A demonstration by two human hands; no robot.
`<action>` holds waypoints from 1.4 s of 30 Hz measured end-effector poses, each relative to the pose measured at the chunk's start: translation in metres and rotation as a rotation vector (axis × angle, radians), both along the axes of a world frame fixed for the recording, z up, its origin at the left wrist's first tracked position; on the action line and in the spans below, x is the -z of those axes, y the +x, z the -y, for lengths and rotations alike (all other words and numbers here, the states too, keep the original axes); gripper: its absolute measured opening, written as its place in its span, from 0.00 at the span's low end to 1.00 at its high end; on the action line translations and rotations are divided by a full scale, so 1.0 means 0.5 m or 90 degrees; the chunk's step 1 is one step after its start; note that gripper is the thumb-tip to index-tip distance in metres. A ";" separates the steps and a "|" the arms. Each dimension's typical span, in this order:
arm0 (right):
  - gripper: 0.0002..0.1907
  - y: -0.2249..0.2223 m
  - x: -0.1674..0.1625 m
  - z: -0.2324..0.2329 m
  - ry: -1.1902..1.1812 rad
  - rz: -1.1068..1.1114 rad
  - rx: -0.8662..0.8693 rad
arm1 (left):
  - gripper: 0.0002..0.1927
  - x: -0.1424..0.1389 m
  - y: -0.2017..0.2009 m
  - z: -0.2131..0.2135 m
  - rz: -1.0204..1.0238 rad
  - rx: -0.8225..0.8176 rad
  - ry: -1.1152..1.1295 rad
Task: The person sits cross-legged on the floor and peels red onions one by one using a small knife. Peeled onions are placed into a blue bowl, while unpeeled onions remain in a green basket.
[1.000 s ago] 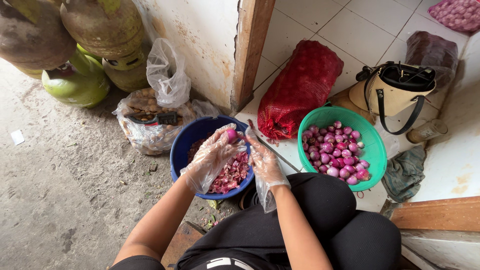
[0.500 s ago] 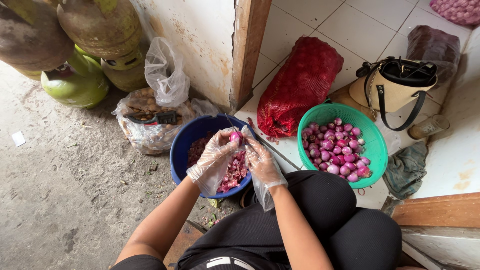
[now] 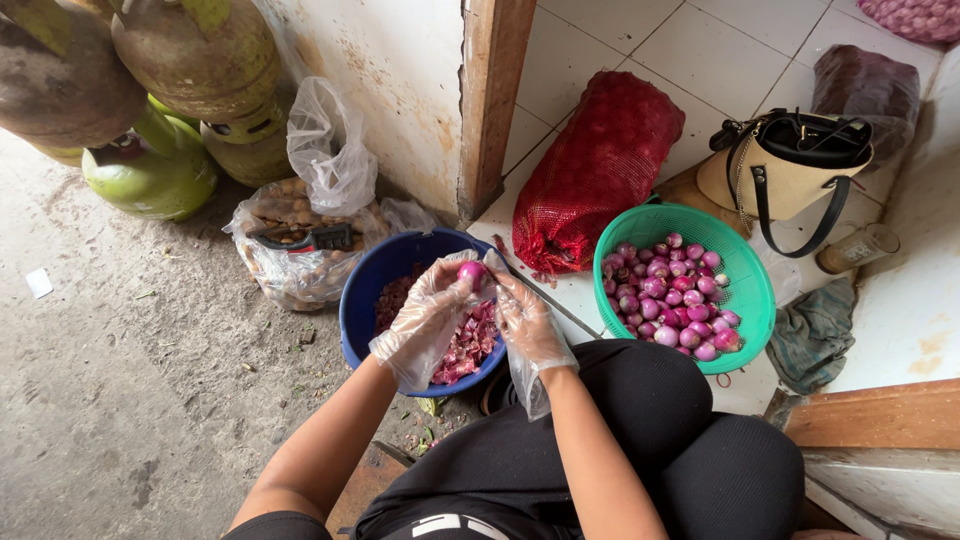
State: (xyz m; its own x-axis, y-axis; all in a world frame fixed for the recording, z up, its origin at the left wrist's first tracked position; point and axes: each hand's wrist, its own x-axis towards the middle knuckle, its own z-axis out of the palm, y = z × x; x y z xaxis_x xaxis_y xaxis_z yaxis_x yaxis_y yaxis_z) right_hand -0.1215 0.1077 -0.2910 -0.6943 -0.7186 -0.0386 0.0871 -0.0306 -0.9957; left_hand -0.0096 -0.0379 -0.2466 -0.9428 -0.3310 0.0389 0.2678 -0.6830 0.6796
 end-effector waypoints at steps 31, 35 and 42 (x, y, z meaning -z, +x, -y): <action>0.21 -0.069 0.015 -0.052 0.600 -0.358 -0.050 | 0.18 -0.053 -0.515 -0.111 0.427 0.186 -0.779; 0.23 -0.073 -0.006 -0.033 0.534 -0.098 -0.020 | 0.13 0.068 -0.537 -0.070 0.524 0.197 -0.887; 0.22 -0.107 -0.051 -0.048 0.589 -0.348 -0.155 | 0.27 0.186 -0.672 -0.065 0.413 0.327 -1.285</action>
State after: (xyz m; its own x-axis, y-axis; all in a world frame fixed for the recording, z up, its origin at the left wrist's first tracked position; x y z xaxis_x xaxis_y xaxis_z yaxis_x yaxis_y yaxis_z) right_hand -0.1749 0.1319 -0.2656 -0.6260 -0.6900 -0.3633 -0.4695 0.7055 -0.5308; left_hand -0.3454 -0.0054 -0.3393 -0.9327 -0.0485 -0.3575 -0.1526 0.9509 0.2692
